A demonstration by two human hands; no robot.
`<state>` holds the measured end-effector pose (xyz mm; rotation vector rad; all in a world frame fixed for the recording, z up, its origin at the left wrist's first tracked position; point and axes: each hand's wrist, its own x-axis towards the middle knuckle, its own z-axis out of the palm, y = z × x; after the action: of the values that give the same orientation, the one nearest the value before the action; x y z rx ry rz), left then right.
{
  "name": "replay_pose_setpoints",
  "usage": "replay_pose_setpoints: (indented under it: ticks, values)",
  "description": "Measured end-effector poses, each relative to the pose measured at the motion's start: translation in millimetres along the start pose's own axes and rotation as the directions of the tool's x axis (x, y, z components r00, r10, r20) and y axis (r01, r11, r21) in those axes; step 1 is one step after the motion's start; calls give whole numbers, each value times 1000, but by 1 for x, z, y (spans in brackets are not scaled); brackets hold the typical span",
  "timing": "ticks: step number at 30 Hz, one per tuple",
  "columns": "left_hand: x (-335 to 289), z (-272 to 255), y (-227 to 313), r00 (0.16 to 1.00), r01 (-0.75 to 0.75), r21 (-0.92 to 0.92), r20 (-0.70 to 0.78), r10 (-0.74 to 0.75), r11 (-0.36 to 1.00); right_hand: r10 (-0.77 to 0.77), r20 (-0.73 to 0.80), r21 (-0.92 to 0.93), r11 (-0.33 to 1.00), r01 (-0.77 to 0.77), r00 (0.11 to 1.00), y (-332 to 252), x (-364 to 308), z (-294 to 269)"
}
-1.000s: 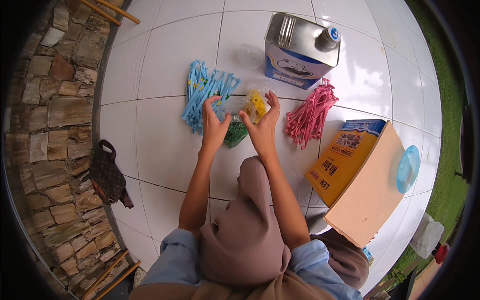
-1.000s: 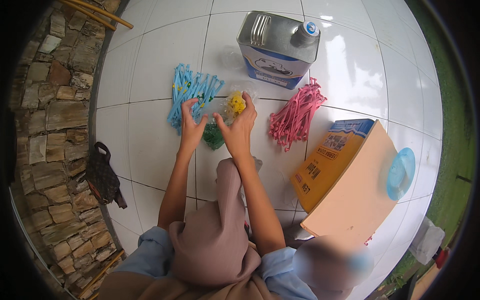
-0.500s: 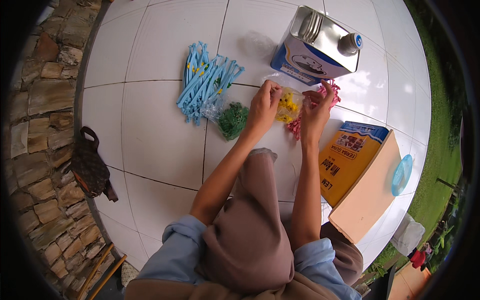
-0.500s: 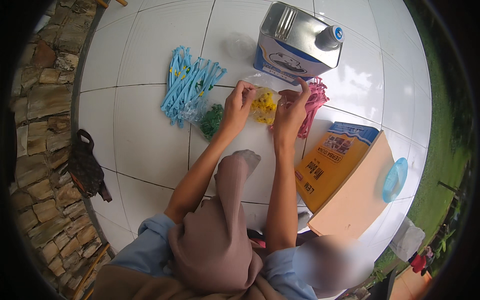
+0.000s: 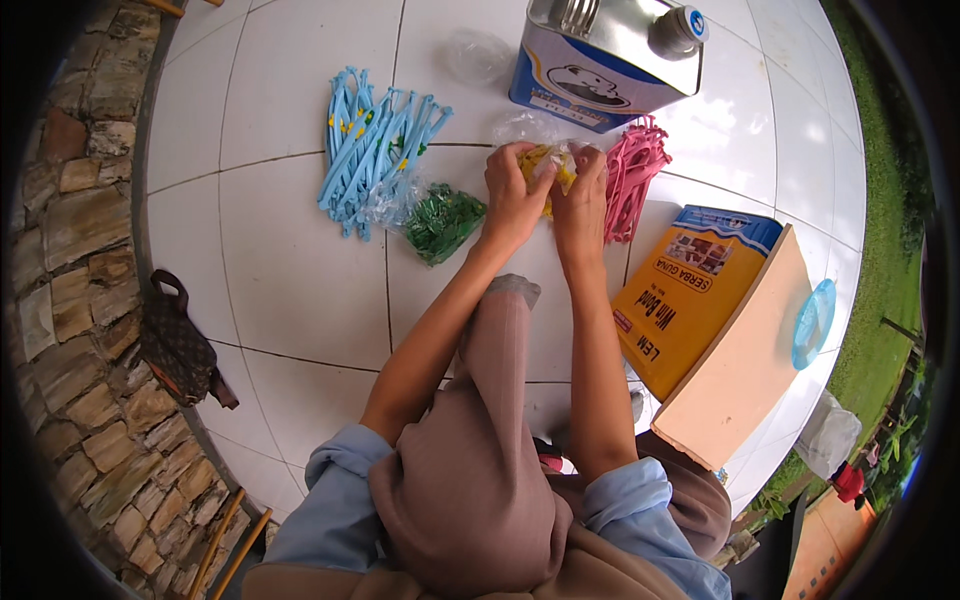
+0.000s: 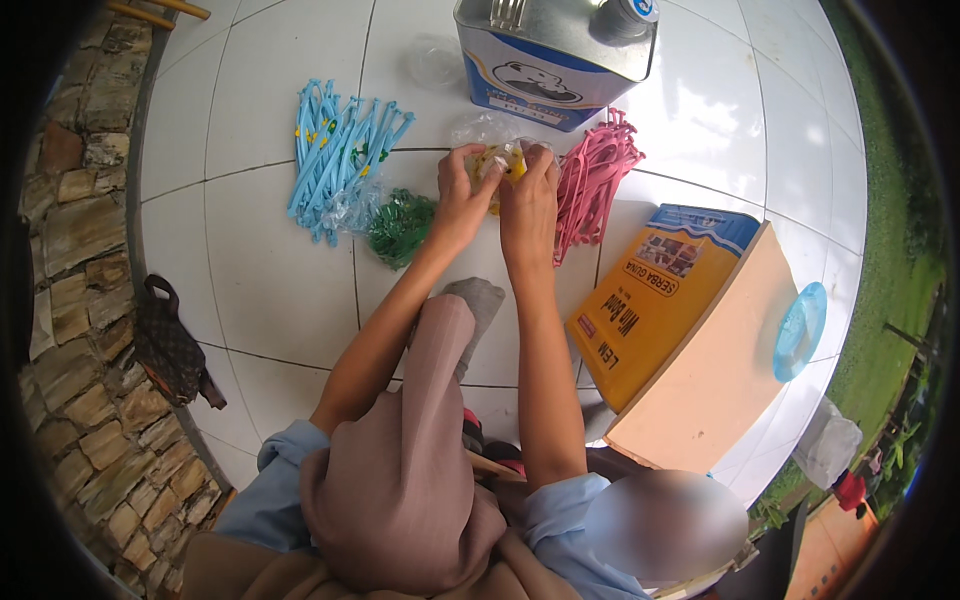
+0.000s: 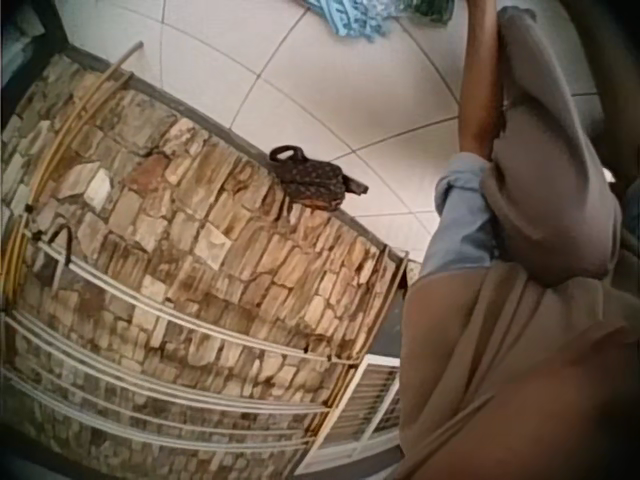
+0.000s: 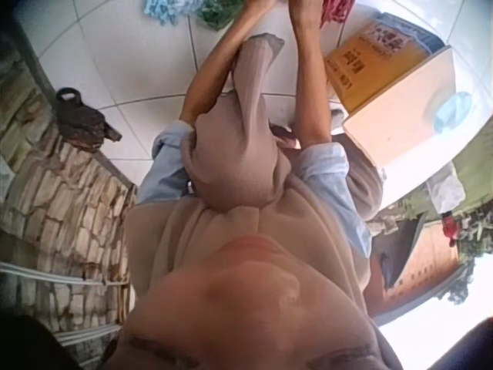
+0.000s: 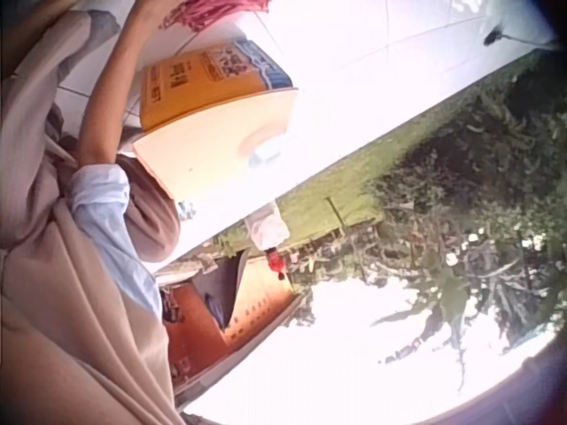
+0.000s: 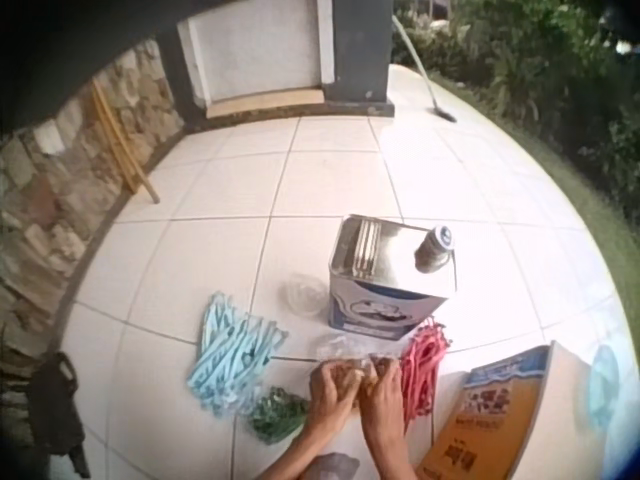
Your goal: The person organizes pink and blue straps, then applies glue from a small bowl to yellow and green fabric flower ornaments using their finger.
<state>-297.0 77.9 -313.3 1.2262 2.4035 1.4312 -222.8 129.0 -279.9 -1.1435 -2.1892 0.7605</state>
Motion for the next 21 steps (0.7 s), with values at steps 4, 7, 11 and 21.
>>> replay_pose_setpoints:
  ticks: [4, 7, 11, 21]
  values:
    - [-5, 12, -15, 980, 191, -162, 81, -180, 968, -2, 71, -23, 1000, 4, 997, 8, 6, 15]
    - [2, 13, -20, 955, 281, -112, 134, -266, 953, 12, 89, -29, 1000, -9, 996, 13, 10, 21]
    - [5, 16, -15, 928, 367, -35, 78, -364, 929, 57, 78, -19, 998, -56, 995, 11, 12, 16]
    - [-5, 20, -18, 899, 432, -296, 216, -381, 852, 132, 185, -9, 991, -133, 974, 26, -5, 6]
